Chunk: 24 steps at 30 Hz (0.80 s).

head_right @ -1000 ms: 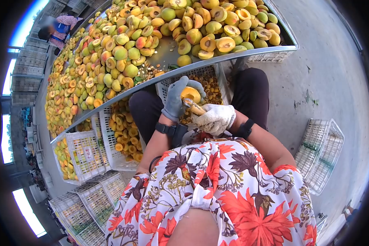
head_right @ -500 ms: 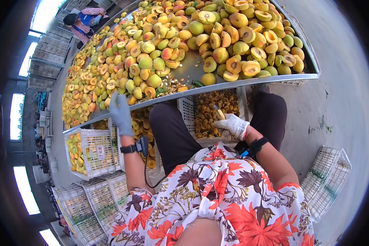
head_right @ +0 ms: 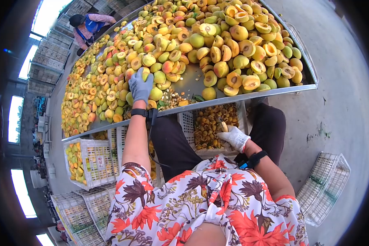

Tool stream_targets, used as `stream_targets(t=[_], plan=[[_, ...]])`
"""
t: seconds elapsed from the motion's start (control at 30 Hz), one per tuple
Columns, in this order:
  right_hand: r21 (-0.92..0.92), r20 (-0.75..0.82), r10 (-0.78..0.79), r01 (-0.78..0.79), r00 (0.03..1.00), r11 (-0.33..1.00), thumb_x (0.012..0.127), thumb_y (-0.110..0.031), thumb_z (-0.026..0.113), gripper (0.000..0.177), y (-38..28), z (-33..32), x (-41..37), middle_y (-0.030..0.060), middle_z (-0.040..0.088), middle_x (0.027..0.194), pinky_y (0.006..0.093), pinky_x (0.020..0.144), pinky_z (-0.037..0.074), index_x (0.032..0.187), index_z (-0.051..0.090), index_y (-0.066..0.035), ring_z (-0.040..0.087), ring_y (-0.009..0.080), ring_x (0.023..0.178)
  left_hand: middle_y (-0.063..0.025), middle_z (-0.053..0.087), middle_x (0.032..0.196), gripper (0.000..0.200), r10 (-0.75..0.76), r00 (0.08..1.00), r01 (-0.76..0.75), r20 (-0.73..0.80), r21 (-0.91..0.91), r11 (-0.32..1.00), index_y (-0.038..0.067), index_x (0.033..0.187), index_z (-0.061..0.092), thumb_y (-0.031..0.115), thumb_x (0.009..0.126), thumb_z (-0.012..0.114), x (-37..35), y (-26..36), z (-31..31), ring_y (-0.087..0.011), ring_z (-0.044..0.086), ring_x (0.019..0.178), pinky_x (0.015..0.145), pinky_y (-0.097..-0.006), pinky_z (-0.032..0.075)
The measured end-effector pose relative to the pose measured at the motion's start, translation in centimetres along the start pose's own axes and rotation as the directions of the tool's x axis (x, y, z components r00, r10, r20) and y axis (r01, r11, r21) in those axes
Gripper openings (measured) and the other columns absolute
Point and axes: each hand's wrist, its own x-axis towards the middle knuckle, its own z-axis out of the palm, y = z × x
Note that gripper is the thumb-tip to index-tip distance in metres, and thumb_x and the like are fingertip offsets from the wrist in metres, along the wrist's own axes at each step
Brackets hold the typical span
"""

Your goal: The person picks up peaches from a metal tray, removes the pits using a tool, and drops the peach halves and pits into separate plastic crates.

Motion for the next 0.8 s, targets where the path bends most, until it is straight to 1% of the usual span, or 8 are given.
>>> stream_targets(t=[0.03,0.07,0.13,0.17,0.27,0.33,0.53,0.8], plan=[[0.001,-0.007,-0.005,0.005,1.0,1.0,0.086,-0.021,0.07,0.022,0.0,0.1,0.0,0.0031,0.055,0.067,0.0295,0.039,0.038,0.088,0.058,-0.003,0.048,0.0124,0.046,-0.0153,0.062,0.117,0.048,0.004,0.987,-0.012,-0.159,-0.048,0.999,0.012,0.126,0.061,0.04,0.088,0.064,-0.9,0.3,-0.5,-0.0332,0.059,0.101,0.087,-0.0413,0.049],[-0.042,-0.023,-0.053,0.052,0.998,0.998,0.086,-0.023,0.07,0.024,0.1,0.2,0.1,0.0039,0.057,0.068,0.0293,0.041,0.04,0.089,0.058,-0.002,0.051,0.0125,0.048,-0.0144,0.062,0.114,0.046,-0.152,0.983,0.086,-0.106,-0.465,0.881,0.011,0.125,0.061,0.04,0.09,0.063,-1.5,0.7,-1.1,-0.0314,0.059,0.101,0.085,-0.0401,0.051],[-0.125,-0.054,-0.141,0.134,0.988,0.983,0.086,-0.027,0.069,0.028,0.6,0.3,0.0,0.0053,0.06,0.068,0.0289,0.047,0.045,0.091,0.06,-0.001,0.056,0.0127,0.051,-0.0127,0.063,0.109,0.042,-0.316,0.933,0.236,0.172,-0.956,0.176,0.009,0.124,0.061,0.039,0.094,0.059,-3.5,2.2,-3.1,-0.0279,0.06,0.102,0.08,-0.0378,0.054],[-0.178,-0.073,-0.194,0.178,0.978,0.968,0.086,-0.027,0.069,0.029,0.5,0.4,-0.3,0.0074,0.061,0.068,0.0313,0.048,0.047,0.092,0.059,0.0,0.058,0.0158,0.053,-0.0102,0.064,0.109,0.044,-0.225,0.875,0.388,0.428,-0.9,-0.199,0.004,0.121,0.06,0.04,0.097,0.055,-5.0,2.5,-3.7,-0.0259,0.064,0.096,0.08,-0.034,0.056],[-0.408,-0.128,-0.427,0.345,0.895,0.845,0.085,-0.029,0.069,0.033,-1.0,1.5,-1.5,0.0145,0.064,0.071,0.0392,0.055,0.05,0.096,0.058,0.001,0.064,0.0273,0.06,-0.0111,0.065,0.106,0.045,0.201,0.718,0.608,0.667,-0.459,-0.647,0.003,0.118,0.06,0.043,0.098,0.053,-9.4,5.5,-5.4,-0.0271,0.065,0.093,0.078,-0.037,0.057],[-0.628,-0.135,-0.669,0.46,0.731,0.628,0.085,-0.029,0.068,0.035,-2.1,2.7,-2.4,0.0203,0.065,0.074,0.0452,0.061,0.051,0.099,0.058,0.001,0.066,0.0378,0.068,-0.0116,0.065,0.106,0.047,0.246,0.672,0.647,0.698,-0.392,-0.655,0.003,0.116,0.061,0.046,0.099,0.051,-12.0,7.8,-5.5,-0.028,0.065,0.091,0.077,-0.0378,0.057],[-0.801,-0.058,-0.591,0.316,0.805,0.509,0.087,-0.031,0.065,0.035,-5.2,4.9,-5.6,0.0269,0.065,0.079,0.0515,0.066,0.052,0.102,0.053,-0.001,0.065,0.0458,0.078,-0.0134,0.067,0.107,0.047,0.294,0.716,0.691,0.633,-0.583,-0.427,-0.002,0.116,0.059,0.04,0.104,0.039,-17.5,11.5,-4.8,-0.0248,0.067,0.094,0.085,-0.0365,0.056],[-0.83,-0.007,-0.558,0.306,0.83,0.466,0.086,-0.029,0.065,0.038,-5.0,5.2,-6.1,0.0279,0.066,0.083,0.0511,0.069,0.052,0.105,0.052,0.001,0.066,0.0447,0.082,-0.0141,0.066,0.119,0.044,0.348,0.926,0.073,0.149,-0.972,0.224,-0.002,0.124,0.052,-0.015,0.082,0.061,-19.3,13.0,-8.5,-0.022,0.066,0.108,0.097,-0.0327,0.051]])
